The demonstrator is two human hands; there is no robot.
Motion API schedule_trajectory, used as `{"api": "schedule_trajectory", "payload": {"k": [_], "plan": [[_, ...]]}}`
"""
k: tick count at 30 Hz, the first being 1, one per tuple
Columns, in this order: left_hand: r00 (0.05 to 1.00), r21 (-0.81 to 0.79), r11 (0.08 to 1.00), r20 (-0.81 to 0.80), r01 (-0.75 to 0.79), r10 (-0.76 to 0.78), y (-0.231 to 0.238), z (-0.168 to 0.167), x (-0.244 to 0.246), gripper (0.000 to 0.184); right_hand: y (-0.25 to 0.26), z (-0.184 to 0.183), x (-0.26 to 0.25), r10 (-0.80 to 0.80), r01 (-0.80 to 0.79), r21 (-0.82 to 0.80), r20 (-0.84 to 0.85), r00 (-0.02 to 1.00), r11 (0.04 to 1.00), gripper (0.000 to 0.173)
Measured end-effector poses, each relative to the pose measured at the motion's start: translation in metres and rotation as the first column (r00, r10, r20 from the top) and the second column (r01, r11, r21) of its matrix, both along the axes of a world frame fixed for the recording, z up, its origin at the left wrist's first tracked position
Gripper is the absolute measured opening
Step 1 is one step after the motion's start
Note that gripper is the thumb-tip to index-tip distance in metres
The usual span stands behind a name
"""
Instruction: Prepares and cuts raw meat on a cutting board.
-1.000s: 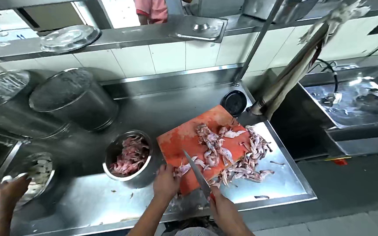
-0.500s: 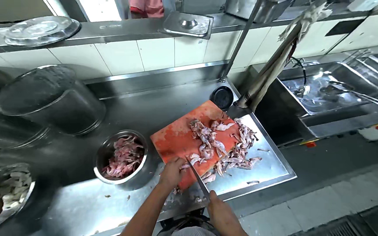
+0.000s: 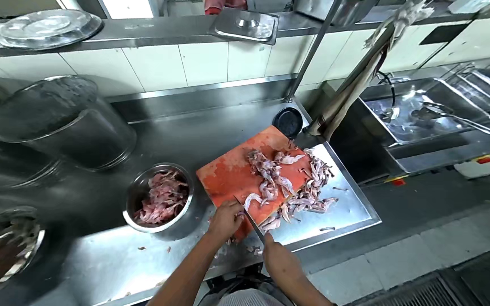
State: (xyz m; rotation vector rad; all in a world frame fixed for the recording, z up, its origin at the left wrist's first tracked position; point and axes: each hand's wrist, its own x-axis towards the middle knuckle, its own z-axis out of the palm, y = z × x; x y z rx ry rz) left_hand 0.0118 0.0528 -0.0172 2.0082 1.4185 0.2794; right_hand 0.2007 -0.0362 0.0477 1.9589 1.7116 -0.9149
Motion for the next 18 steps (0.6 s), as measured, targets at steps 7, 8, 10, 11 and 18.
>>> {"api": "schedule_trajectory", "payload": {"k": [7,8,10,11,18], "plan": [[1.000,0.043,0.999,-0.004,-0.022,0.022,-0.001,-0.007,0.000,0.026,0.042,0.000,-0.034,0.037,-0.037,0.048,0.007,0.999,0.998,0.049],[0.999,0.064,0.997,-0.001,-0.040,0.040,-0.002,-0.010,0.001,0.026,0.032,-0.002,-0.025,0.022,-0.022,0.035,0.002,1.000,0.999,0.048],[0.997,0.101,0.992,0.010,-0.075,0.075,-0.003,-0.015,0.000,0.025,-0.005,-0.008,0.001,-0.023,0.023,-0.003,-0.005,1.000,1.000,0.046],[0.996,0.104,0.991,0.011,-0.085,0.084,-0.003,-0.015,-0.001,0.026,-0.026,-0.010,0.015,-0.048,0.049,-0.022,0.011,0.999,0.999,0.045],[0.948,-0.154,0.952,0.138,-0.265,0.287,-0.006,0.014,-0.025,0.026,-0.048,0.001,0.039,-0.023,0.025,-0.039,0.044,0.999,0.999,0.040]]}}
